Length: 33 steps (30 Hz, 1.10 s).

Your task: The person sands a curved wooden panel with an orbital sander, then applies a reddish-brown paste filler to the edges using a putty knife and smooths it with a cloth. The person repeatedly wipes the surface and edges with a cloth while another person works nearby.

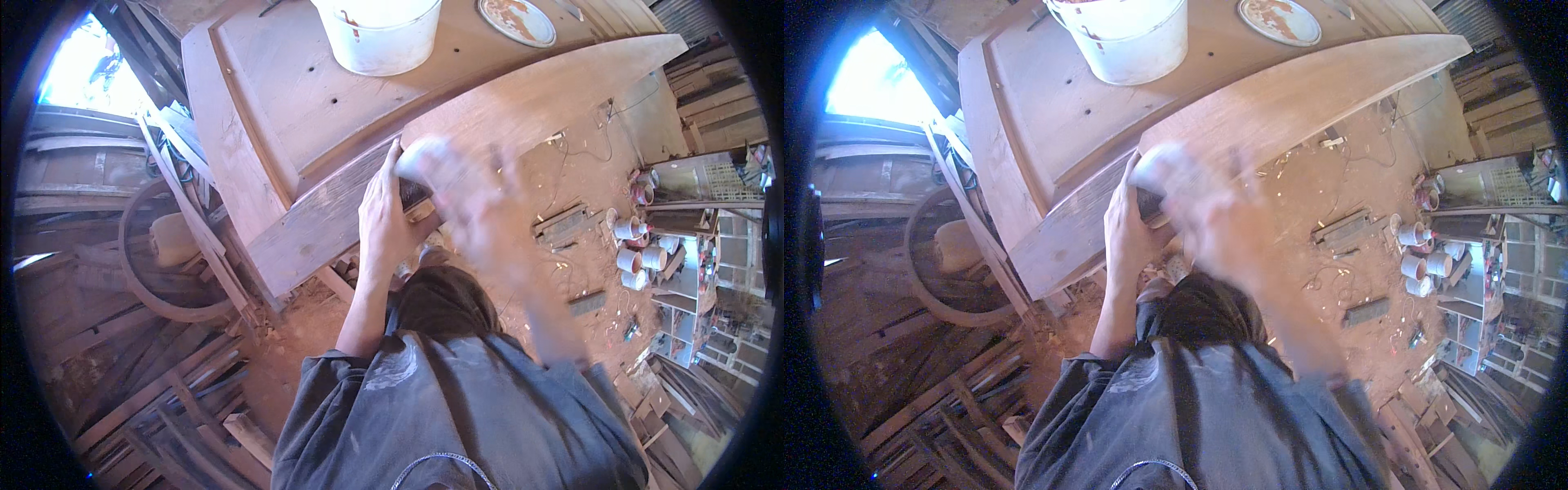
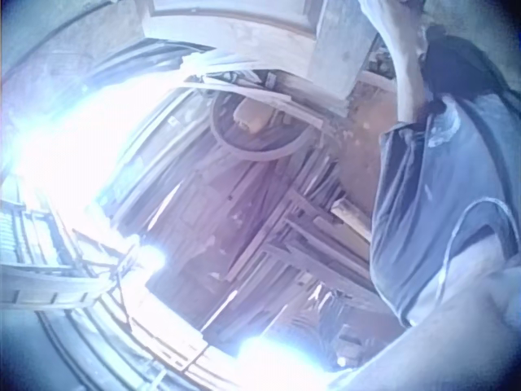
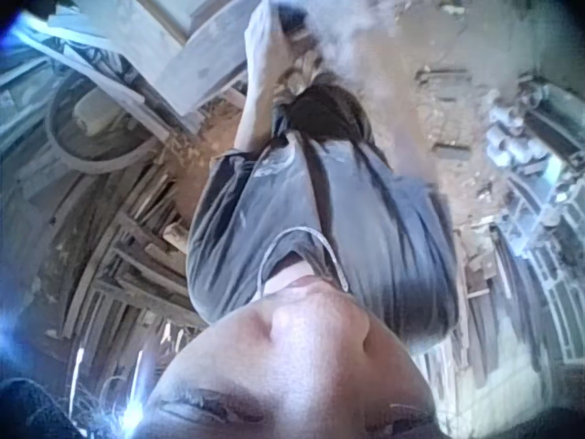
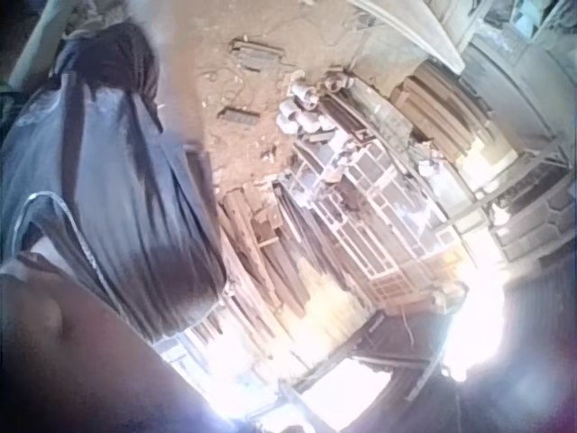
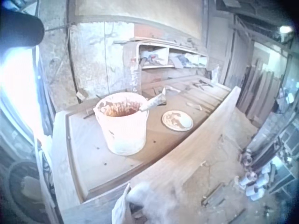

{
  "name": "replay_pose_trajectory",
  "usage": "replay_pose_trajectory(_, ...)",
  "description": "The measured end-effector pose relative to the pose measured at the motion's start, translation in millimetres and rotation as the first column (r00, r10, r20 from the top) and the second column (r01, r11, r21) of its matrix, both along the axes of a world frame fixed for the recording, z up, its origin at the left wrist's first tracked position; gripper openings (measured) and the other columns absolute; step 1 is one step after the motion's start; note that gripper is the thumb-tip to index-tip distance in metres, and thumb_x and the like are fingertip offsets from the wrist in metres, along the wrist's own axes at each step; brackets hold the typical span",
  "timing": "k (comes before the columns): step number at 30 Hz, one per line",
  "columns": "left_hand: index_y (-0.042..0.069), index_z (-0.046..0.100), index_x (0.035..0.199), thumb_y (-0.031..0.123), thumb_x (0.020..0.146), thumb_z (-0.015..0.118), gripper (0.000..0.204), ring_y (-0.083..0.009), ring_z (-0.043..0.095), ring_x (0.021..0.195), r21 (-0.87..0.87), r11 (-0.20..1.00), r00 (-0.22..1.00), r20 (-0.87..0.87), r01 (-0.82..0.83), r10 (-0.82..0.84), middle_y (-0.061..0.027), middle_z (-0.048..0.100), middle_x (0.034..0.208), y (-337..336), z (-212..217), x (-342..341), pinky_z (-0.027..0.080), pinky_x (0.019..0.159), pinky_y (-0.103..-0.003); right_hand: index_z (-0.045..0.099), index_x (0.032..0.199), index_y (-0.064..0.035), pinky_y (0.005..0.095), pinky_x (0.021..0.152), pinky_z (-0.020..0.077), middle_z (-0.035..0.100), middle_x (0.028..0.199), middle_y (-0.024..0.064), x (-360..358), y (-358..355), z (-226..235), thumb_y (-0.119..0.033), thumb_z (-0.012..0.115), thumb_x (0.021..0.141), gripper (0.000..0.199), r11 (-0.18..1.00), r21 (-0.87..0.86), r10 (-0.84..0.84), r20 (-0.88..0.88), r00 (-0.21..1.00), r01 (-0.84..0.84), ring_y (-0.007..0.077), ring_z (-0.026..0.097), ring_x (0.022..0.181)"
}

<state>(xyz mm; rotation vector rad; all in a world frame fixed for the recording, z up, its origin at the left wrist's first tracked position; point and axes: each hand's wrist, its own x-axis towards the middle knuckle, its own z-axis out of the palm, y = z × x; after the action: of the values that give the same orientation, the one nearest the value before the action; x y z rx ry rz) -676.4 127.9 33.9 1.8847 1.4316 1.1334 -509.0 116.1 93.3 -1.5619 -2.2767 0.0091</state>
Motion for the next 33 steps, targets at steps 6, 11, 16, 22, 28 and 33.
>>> replay_pose_trajectory(6, -0.002, 0.033, 0.144, 0.030, 0.067, 0.084, 0.098, -0.0377, 0.055, 0.118, 0.087, 0.995, 0.996, -0.078, 0.051, -0.045, -0.0227, 0.054, 0.132, 1, -22, -5, 0.045, 0.099, -0.042, 0.055, 0.137, -0.0188, 0.0600, 0.116, 0.0096, 0.055, 0.140, 0.0030, 39, 25, -17, -0.033, 0.044, 0.101, 0.041, 0.979, -0.024, -0.204, -0.090, 0.975, 0.203, 0.0214, 0.043, 0.136)
replay_pose_trajectory(11, -0.003, 0.036, 0.142, 0.029, 0.064, 0.085, 0.098, -0.0376, 0.060, 0.109, -0.012, 0.999, 0.997, -0.069, -0.037, 0.036, -0.0228, 0.058, 0.125, -5, -1, 3, 0.048, 0.094, -0.043, 0.057, 0.135, -0.0206, 0.0615, 0.116, 0.0076, 0.056, 0.138, 0.0004, 66, 36, -5, -0.032, 0.042, 0.101, 0.038, 0.994, -0.047, -0.106, -0.357, 0.928, 0.096, 0.0210, 0.045, 0.135)
replay_pose_trajectory(16, -0.005, 0.034, 0.143, 0.032, 0.063, 0.086, 0.102, -0.0378, 0.061, 0.102, 0.015, 0.998, 0.989, -0.136, -0.063, 0.065, -0.0241, 0.060, 0.115, -1, -5, 10, 0.049, 0.089, -0.043, 0.058, 0.133, -0.0136, 0.0439, 0.116, 0.0280, 0.056, 0.138, 0.0053, 97, 46, -12, -0.020, 0.039, 0.101, 0.038, 0.976, 0.067, -0.196, -0.128, 0.972, 0.206, 0.0253, 0.046, 0.133)
replay_pose_trajectory(22, -0.005, 0.034, 0.142, 0.029, 0.062, 0.086, 0.101, -0.0382, 0.061, 0.102, 0.056, 0.995, 0.984, -0.154, -0.081, 0.089, -0.0246, 0.060, 0.116, -3, -4, 10, 0.050, 0.088, -0.043, 0.056, 0.133, -0.0129, 0.0394, 0.108, 0.0392, 0.057, 0.134, 0.0147, 123, 58, -10, -0.030, 0.033, 0.104, 0.041, 0.955, -0.052, -0.297, -0.105, 0.949, 0.293, 0.0284, 0.051, 0.128)
replay_pose_trajectory(28, -0.005, 0.035, 0.141, 0.030, 0.061, 0.085, 0.101, -0.0372, 0.062, 0.102, 0.044, 0.995, 0.988, -0.121, -0.089, 0.094, -0.0240, 0.060, 0.117, 0, -6, 12, 0.050, 0.088, -0.044, 0.058, 0.132, -0.0145, 0.0367, 0.103, 0.0442, 0.059, 0.132, 0.0144, 108, 69, -32, -0.036, 0.034, 0.104, 0.042, 0.983, -0.178, -0.153, -0.668, 0.728, 0.043, 0.0292, 0.055, 0.124)
replay_pose_trajectory(33, -0.005, 0.035, 0.141, 0.032, 0.060, 0.083, 0.101, -0.0370, 0.062, 0.104, 0.067, 0.992, 0.983, -0.146, -0.107, 0.116, -0.0240, 0.059, 0.120, -4, -2, 12, 0.050, 0.090, -0.043, 0.053, 0.137, -0.0123, 0.0430, 0.116, 0.0284, 0.051, 0.141, 0.0113, 138, 82, -1, -0.025, 0.045, 0.100, 0.041, 0.943, -0.223, -0.303, -0.261, 0.916, 0.248, 0.0267, 0.043, 0.135)
